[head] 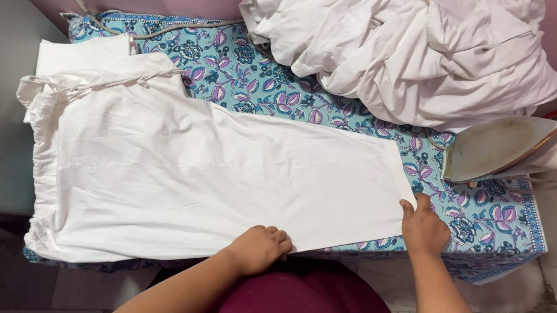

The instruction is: The recorder is ironing white clothes on a flat surface.

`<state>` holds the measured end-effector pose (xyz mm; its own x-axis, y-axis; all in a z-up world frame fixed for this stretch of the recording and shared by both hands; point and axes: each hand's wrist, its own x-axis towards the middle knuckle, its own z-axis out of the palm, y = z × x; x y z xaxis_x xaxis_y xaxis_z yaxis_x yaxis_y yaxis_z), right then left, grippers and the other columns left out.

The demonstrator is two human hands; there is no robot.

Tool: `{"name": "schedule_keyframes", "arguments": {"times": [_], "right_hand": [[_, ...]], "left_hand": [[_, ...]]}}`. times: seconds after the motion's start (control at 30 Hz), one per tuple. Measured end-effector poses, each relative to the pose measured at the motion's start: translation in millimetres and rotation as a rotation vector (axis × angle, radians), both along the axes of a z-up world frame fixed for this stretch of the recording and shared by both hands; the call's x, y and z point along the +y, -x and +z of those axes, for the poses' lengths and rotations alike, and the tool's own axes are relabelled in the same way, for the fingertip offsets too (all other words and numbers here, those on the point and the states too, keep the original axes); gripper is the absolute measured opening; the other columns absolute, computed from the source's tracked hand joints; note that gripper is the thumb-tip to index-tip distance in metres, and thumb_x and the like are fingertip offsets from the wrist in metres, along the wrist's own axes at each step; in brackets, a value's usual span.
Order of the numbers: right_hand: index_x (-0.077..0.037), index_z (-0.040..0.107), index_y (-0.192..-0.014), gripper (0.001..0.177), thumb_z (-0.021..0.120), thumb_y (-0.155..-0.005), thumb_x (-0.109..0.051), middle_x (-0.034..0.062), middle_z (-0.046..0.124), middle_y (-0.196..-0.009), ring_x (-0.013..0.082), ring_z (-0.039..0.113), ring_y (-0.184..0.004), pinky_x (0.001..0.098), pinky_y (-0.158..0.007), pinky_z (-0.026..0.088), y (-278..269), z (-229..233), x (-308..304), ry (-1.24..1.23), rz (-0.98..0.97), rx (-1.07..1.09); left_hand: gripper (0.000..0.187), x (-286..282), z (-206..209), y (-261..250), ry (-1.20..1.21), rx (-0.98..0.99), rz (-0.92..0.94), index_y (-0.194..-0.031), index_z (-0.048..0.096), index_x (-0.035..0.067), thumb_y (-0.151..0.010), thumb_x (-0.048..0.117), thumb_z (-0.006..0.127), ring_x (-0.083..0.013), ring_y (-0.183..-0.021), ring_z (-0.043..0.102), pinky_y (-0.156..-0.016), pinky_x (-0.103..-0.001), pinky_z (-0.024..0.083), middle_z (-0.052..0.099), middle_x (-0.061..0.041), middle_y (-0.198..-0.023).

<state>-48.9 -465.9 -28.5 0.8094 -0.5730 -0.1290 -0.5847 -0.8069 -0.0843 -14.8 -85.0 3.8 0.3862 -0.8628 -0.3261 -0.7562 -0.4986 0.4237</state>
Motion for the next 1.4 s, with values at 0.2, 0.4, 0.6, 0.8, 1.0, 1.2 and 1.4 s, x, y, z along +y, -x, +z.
{"name": "schedule_keyframes", "arguments": {"times": [0.2, 0.4, 0.6, 0.8, 1.0, 1.2, 1.4], "right_hand": [[-0.015, 0.061, -0.137, 0.052, 0.067, -0.095, -0.044, 0.0105, 0.068, -0.126, 0.0313, 0.058, -0.120, 0.0508, -0.099, 0.044, -10, -13, -5, 0.189, 0.144, -0.300], [-0.014, 0.048, -0.147, 0.063, 0.061, -0.094, -0.046, 0.0115, 0.042, -0.154, 0.0301, 0.033, -0.146, 0.0456, -0.117, 0.028, -70, 19, 78, -0.173, 0.523, -0.083], [-0.019, 0.033, -0.158, 0.072, 0.041, -0.100, -0.062, 0.0066, 0.020, -0.168, 0.0262, 0.011, -0.156, 0.0443, -0.126, 0.008, -112, -3, 58, -0.252, 0.500, 0.050], [-0.018, 0.032, -0.159, 0.073, 0.038, -0.100, -0.061, 0.0034, 0.021, -0.169, 0.0223, 0.012, -0.157, 0.0468, -0.127, 0.008, -128, 4, 34, -0.234, 0.400, 0.066], [-0.010, 0.029, -0.158, 0.081, 0.047, -0.098, -0.060, 0.0104, 0.019, -0.168, 0.0273, 0.009, -0.155, 0.0512, -0.123, 0.008, -91, -12, 35, -0.116, 0.267, -0.002], [-0.005, 0.068, -0.123, 0.042, 0.066, -0.096, -0.038, 0.0148, 0.062, -0.133, 0.0326, 0.053, -0.129, 0.0480, -0.107, 0.041, -31, -50, -19, -0.070, 0.056, -0.536], [-0.002, 0.067, -0.110, 0.017, 0.071, -0.095, -0.010, 0.0144, 0.072, -0.102, 0.0267, 0.068, -0.092, 0.0386, -0.087, 0.054, -28, -80, -144, -0.316, -0.548, -1.111]], "left_hand": [[0.023, -11, 14, -17, -0.022, 0.131, 0.201, -0.114, 0.067, 0.013, -0.102, 0.030, 0.055, -0.0283, -0.110, 0.064, -0.093, -0.041, 0.052, 0.068, -0.008, -0.117], [0.082, -31, 42, -71, -0.168, -0.034, 0.602, -0.142, 0.044, 0.023, -0.074, 0.030, 0.089, -0.0381, -0.143, 0.032, -0.108, -0.057, 0.042, 0.032, -0.009, -0.156], [0.139, -47, 51, -95, -0.532, 0.181, 0.691, -0.165, 0.001, 0.037, -0.065, 0.041, 0.098, -0.0509, -0.156, -0.003, -0.109, -0.065, 0.043, -0.013, -0.011, -0.173], [0.143, -50, 50, -99, -0.565, 0.193, 0.678, -0.164, -0.001, 0.041, -0.062, 0.040, 0.100, -0.0521, -0.155, 0.000, -0.102, -0.061, 0.052, -0.015, -0.014, -0.172], [0.144, -49, 50, -98, -0.555, 0.167, 0.673, -0.164, 0.000, 0.041, -0.060, 0.040, 0.100, -0.0524, -0.155, 0.002, -0.104, -0.057, 0.052, -0.011, -0.014, -0.173], [0.144, -45, 42, -99, -0.520, 0.142, 0.675, -0.164, 0.003, 0.041, -0.058, 0.038, 0.102, -0.0521, -0.155, 0.004, -0.107, -0.053, 0.051, -0.006, -0.015, -0.173], [0.147, -45, 36, -100, -0.538, 0.112, 0.658, -0.164, 0.002, 0.040, -0.057, 0.042, 0.102, -0.0532, -0.154, 0.005, -0.106, -0.050, 0.052, -0.004, -0.016, -0.172]]}}
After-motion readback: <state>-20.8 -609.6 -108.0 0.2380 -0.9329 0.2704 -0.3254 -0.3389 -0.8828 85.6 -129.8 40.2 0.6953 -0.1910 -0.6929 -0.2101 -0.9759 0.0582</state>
